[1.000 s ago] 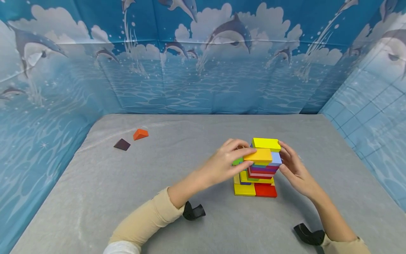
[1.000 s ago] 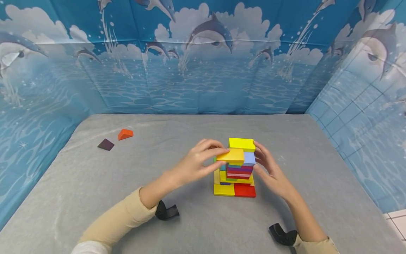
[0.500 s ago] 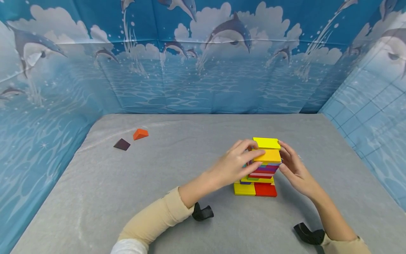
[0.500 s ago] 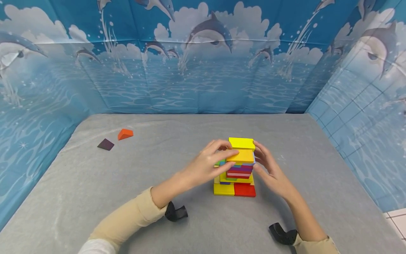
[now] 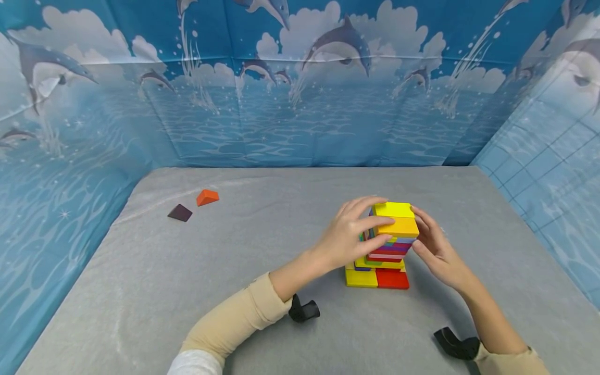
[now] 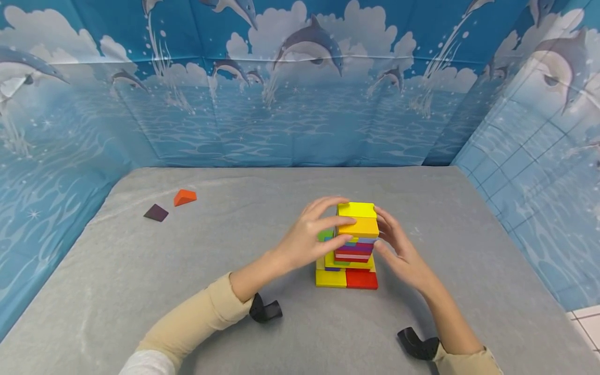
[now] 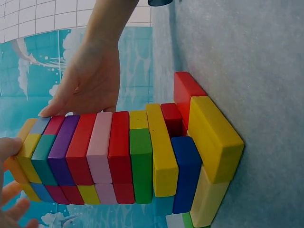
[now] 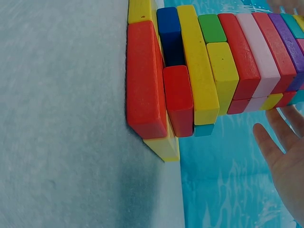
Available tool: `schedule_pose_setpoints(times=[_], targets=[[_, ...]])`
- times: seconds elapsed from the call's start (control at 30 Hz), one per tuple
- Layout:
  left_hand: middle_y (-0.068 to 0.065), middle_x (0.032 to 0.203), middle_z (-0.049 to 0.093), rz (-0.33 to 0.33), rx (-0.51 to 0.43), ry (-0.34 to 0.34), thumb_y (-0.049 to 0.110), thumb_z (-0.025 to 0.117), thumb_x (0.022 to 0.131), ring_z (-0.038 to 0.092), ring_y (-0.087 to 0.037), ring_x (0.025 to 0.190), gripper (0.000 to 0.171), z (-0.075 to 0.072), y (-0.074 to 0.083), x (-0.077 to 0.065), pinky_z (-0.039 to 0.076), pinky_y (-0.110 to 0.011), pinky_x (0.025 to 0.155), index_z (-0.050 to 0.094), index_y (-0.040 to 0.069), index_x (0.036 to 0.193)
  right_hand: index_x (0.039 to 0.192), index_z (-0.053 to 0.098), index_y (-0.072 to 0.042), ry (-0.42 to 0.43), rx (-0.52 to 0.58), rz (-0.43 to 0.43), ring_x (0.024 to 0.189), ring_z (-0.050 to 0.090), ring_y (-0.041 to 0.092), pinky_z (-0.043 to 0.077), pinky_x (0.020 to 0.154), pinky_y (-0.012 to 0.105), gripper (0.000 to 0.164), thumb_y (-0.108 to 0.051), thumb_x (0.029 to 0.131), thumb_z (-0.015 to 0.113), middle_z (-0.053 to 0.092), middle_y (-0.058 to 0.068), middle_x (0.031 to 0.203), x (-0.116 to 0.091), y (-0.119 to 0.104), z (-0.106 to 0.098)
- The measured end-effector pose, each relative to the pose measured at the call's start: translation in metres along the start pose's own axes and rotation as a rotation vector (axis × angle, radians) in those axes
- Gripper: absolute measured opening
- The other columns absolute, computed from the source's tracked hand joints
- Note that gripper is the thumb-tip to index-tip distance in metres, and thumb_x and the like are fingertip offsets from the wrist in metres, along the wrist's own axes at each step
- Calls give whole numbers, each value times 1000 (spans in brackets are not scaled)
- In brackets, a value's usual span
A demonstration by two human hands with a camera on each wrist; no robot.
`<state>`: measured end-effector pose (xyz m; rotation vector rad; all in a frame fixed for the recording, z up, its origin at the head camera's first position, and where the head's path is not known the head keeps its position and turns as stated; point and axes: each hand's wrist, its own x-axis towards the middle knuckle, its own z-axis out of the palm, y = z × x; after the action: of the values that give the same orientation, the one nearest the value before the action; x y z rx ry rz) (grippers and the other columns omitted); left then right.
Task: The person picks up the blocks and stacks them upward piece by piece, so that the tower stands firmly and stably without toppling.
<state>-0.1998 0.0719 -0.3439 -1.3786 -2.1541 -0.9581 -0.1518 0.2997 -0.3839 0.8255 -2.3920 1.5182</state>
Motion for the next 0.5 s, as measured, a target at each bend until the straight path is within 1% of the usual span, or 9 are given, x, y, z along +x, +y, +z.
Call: schedule_pose_setpoints(times=[0.07,0.17,0.27,0.33,0.5], targets=[[-9,131,48,-46,-102,-4,20,69,82,38,-21,125,29,2,-1,0,26,-30,106,67,11,109,145,10,-4,5,6,4,124,32,1,33,92,8,71,18,85,40,26,-9,143,0,0,0],[-10,132,47,-86,-210,-8,16,70,81,40,-21,123,30,3,-2,-1,32,-24,102,66,8,110,145,11,-4,9,7,14,124,32,1,33,92,8,70,18,85,40,26,-9,143,0,0,0],[-11,131,46,-94,-255,-10,15,70,80,44,-19,118,31,4,-3,-1,37,-17,95,66,7,110,145,13,-4,20,-16,20,123,33,1,32,93,8,71,17,84,42,28,-10,142,0,-1,-1],[-11,132,46,-93,-278,-7,14,71,80,44,-19,117,32,4,-3,-1,38,-14,92,66,6,110,145,15,-5,29,-37,26,123,33,1,32,93,8,71,16,83,45,29,-11,141,0,-2,-2],[-13,132,44,-92,-321,3,14,74,76,41,-19,120,34,5,-6,-1,36,-16,95,67,5,109,143,18,-2,45,-79,-12,124,34,2,31,95,9,74,18,78,49,31,-8,142,4,-7,-6]])
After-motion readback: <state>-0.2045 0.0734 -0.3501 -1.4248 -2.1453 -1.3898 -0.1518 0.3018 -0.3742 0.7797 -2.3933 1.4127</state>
